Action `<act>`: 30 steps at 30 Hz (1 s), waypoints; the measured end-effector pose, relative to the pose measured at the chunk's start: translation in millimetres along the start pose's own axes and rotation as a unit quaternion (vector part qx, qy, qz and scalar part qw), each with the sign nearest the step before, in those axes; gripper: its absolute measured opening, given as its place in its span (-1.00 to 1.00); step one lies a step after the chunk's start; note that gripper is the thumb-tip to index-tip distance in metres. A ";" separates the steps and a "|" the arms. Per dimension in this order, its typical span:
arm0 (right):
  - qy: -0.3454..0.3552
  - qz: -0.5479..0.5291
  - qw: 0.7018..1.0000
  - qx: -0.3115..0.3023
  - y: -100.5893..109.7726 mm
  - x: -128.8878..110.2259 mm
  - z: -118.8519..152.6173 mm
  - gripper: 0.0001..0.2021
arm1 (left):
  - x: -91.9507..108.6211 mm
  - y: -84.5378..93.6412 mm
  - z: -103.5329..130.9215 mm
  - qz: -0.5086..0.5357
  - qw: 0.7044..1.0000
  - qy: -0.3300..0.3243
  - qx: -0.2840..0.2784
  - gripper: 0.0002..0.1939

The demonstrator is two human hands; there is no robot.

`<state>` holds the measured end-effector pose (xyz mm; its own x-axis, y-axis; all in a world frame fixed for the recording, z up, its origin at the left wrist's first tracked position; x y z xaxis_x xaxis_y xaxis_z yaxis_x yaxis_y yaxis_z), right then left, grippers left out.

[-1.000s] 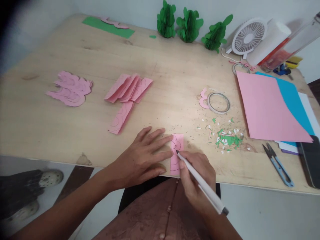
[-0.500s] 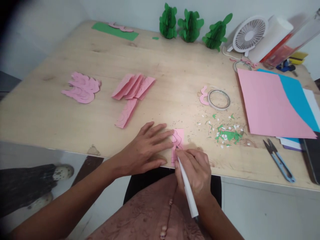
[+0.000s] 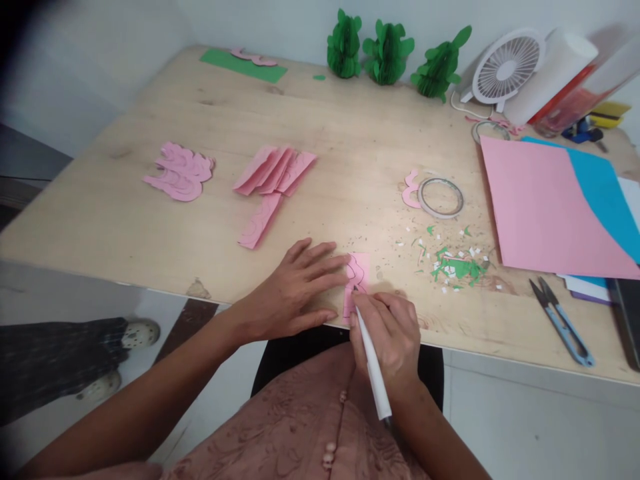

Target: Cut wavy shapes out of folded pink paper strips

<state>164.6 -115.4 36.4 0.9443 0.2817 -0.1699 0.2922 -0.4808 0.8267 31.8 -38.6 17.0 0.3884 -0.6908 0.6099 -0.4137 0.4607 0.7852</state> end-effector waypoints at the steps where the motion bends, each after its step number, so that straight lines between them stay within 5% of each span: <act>1: -0.001 -0.001 1.000 0.001 -0.2 0.4 0.5 -0.67 | 0.1 -0.2 0.0 -0.002 1.000 0.000 0.001 -0.55; 17: -0.003 -0.010 1.000 0.011 -0.7 1.5 3.2 -0.70 | 4.9 -5.4 -0.7 -0.010 0.999 0.021 0.024 -0.61; 30: -0.096 -0.143 0.984 -0.033 5.3 15.1 -3.5 -0.76 | 5.0 -6.9 -0.7 -0.015 0.999 0.018 0.038 -0.61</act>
<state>179.9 -110.8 40.1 0.8375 0.2329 -0.4944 0.5465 -0.3468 0.7623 37.1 -44.8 14.7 0.4311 -0.6821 0.5906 -0.4623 0.3952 0.7938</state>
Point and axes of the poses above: each hand's wrist, its own z-axis away from the middle knuckle, its own y-axis out of the back of the hand, x = y × z, the point moved 6 cm from there along -z, towards the middle knuckle, and after that the axes turned 13 degrees about z, right-handed, at the moved point
